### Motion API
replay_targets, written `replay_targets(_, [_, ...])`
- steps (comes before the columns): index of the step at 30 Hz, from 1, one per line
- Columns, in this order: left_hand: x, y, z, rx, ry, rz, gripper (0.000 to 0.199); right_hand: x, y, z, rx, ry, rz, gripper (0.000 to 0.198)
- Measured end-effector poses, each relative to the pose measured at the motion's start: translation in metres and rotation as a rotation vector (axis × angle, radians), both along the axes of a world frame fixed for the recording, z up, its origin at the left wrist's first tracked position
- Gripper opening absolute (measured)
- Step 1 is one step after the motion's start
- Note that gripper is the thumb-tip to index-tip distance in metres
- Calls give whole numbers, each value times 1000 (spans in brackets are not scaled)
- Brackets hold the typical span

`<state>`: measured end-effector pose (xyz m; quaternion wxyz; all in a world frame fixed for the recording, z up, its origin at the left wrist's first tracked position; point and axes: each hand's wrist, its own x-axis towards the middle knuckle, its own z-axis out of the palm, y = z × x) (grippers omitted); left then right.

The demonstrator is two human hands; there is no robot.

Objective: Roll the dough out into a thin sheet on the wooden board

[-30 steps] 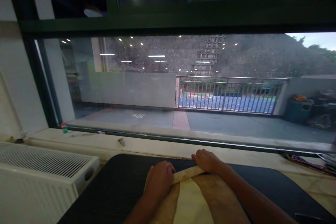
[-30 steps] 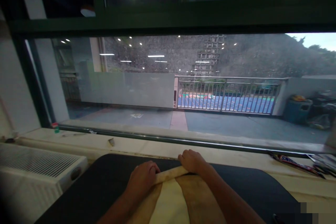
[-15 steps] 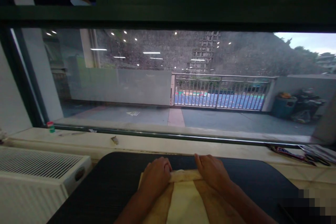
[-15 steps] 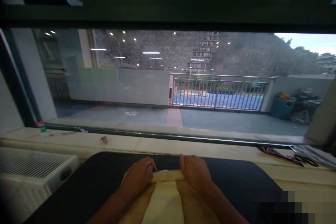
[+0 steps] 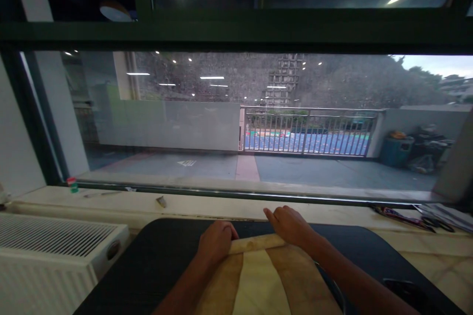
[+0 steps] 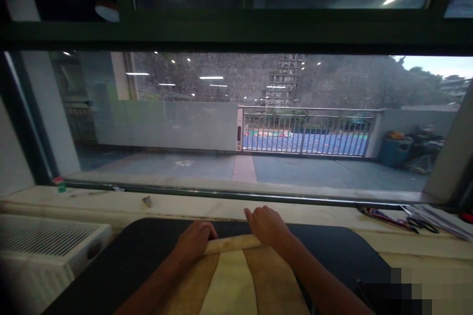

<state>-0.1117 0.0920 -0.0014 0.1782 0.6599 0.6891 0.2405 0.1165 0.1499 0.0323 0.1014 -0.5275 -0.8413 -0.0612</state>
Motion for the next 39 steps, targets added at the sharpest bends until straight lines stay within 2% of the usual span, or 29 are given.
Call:
replay_targets(5, [1,-3,-6,20,-9,-27,40,7,-54,-9,-6,1,-25,69])
replay_targets(8, [2,-6,-8,45,0,-41,37,9,-67,-19,6,20,-58,70])
replay_targets(17, [12,-31,5,117,54,-40,24,-1,-30,-15,50,111,-126,74])
replay_targets(24, [15,-35,-8,206,-137,-5,41,12,-57,2,56,158,-99,60])
replay_targets(26, [15,-34,-10,220,-183,0,40,16,-68,0,58,151,-90,59])
replay_targets(28, [16,-34,-11,238,-198,-5,38,19,-79,-10,31,156,-75,53])
replay_targets(32, [23,-40,-6,225,-45,-20,35,27,-90,-39,13,204,-48,47])
replay_targets(34, [27,-43,-2,206,39,-24,35,29,-85,-46,19,185,-25,49])
replay_targets(36, [29,-45,0,191,92,-36,37,30,-72,-44,-12,125,1,50])
replay_targets(39, [29,-46,0,194,147,-43,39,26,-49,-32,-42,50,43,51])
